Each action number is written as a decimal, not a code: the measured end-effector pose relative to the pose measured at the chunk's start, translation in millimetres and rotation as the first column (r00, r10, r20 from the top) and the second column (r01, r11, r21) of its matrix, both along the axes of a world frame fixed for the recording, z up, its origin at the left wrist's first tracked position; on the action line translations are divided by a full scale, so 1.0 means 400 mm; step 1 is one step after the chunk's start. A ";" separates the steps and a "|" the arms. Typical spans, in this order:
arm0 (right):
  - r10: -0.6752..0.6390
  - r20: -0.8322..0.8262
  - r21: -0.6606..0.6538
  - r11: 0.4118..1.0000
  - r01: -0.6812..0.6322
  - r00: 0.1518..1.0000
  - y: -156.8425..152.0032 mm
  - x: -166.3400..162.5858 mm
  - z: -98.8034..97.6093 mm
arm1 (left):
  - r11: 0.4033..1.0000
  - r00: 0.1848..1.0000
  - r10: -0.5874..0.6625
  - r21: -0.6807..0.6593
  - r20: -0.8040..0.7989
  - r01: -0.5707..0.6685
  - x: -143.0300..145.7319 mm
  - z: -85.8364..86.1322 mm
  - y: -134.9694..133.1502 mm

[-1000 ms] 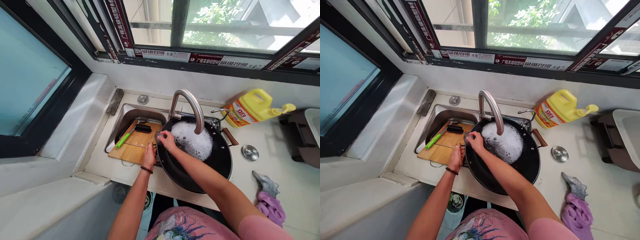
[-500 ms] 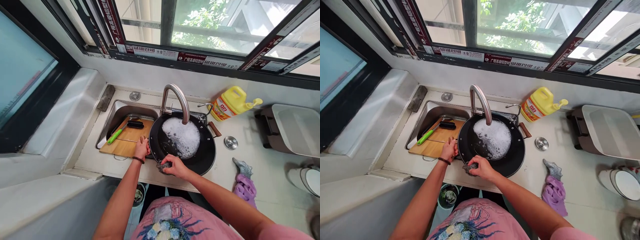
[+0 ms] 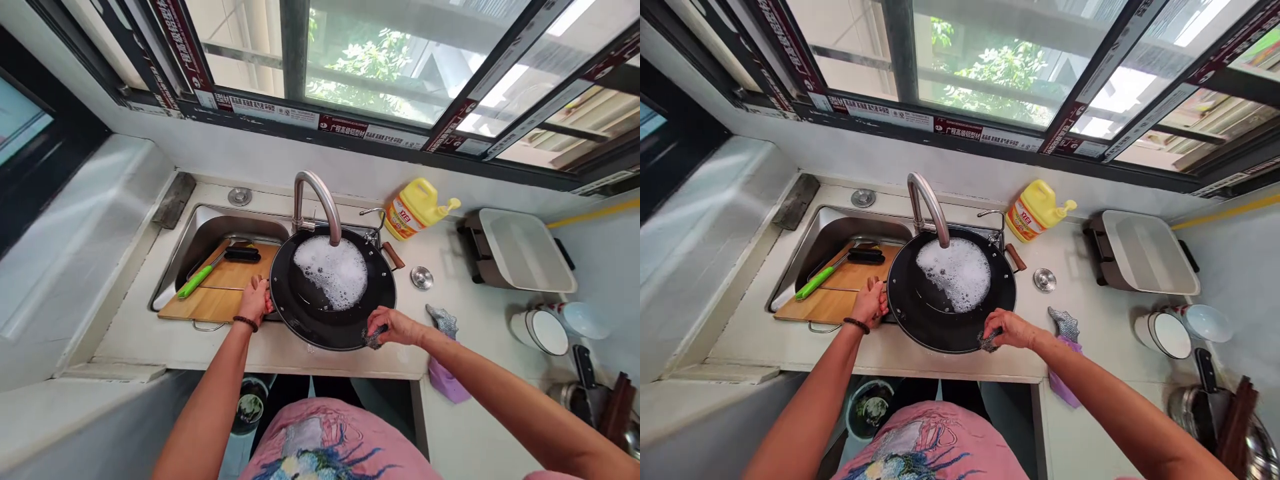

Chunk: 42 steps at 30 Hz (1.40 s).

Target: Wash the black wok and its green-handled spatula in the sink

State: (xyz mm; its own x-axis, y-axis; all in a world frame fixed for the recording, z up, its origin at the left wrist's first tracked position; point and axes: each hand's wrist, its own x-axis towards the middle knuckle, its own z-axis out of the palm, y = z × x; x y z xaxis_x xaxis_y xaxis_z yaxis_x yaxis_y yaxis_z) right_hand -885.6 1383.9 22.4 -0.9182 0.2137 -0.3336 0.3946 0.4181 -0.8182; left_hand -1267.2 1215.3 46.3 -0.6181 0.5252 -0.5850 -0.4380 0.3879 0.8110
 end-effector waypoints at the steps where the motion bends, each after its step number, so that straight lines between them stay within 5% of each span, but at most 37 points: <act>1: -0.007 0.011 0.024 1.000 0.006 1.000 0.030 0.018 -0.007 | 1.000 1.000 -0.002 -0.001 0.005 0.002 0.001 0.002 0.001; 6: -0.111 0.006 0.276 0.956 0.105 0.994 0.161 0.068 -0.044 | 1.000 1.000 0.001 -0.006 0.006 -0.001 0.002 0.006 0.002; 11: -0.266 0.054 0.620 0.764 0.177 0.962 0.273 0.016 -0.081 | 1.000 1.000 0.000 0.000 -0.010 0.000 0.003 0.004 0.002; 15: -0.339 0.121 0.741 0.656 0.143 0.933 0.306 -0.101 -0.119 | 1.000 0.999 -0.009 -0.002 -0.031 0.009 0.006 0.003 0.002; 20: -0.454 0.128 0.797 0.577 0.181 0.882 0.307 -0.204 -0.140 | 1.000 1.000 0.001 -0.017 0.012 -0.001 0.006 0.003 0.003; 24: -0.510 0.081 0.776 0.571 0.267 0.856 0.308 -0.182 -0.126 | 1.000 0.999 -0.002 -0.014 0.045 0.003 0.006 0.004 -0.005; 29: -0.697 0.065 0.794 0.470 0.386 0.714 0.321 -0.146 -0.096 | 1.000 0.994 -0.014 -0.020 0.105 0.016 0.007 0.005 -0.021; 34: -0.785 0.203 0.756 0.505 0.416 0.585 0.349 -0.152 -0.076 | 0.999 0.994 0.006 -0.037 0.111 -0.002 0.009 0.003 -0.016; 42: -0.750 0.106 0.669 0.540 0.511 0.653 0.324 -0.113 -0.094 | 0.999 0.995 0.033 -0.006 0.097 -0.033 0.016 0.032 -0.069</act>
State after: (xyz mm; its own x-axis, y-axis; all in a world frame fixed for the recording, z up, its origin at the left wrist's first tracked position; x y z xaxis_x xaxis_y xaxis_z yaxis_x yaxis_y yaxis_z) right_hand -930.8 1513.5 -15.1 -0.3037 0.9315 -0.2004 0.9287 0.2424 -0.2805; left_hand -1260.9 1187.8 59.2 -0.5751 0.5028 -0.6454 -0.5271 0.3756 0.7623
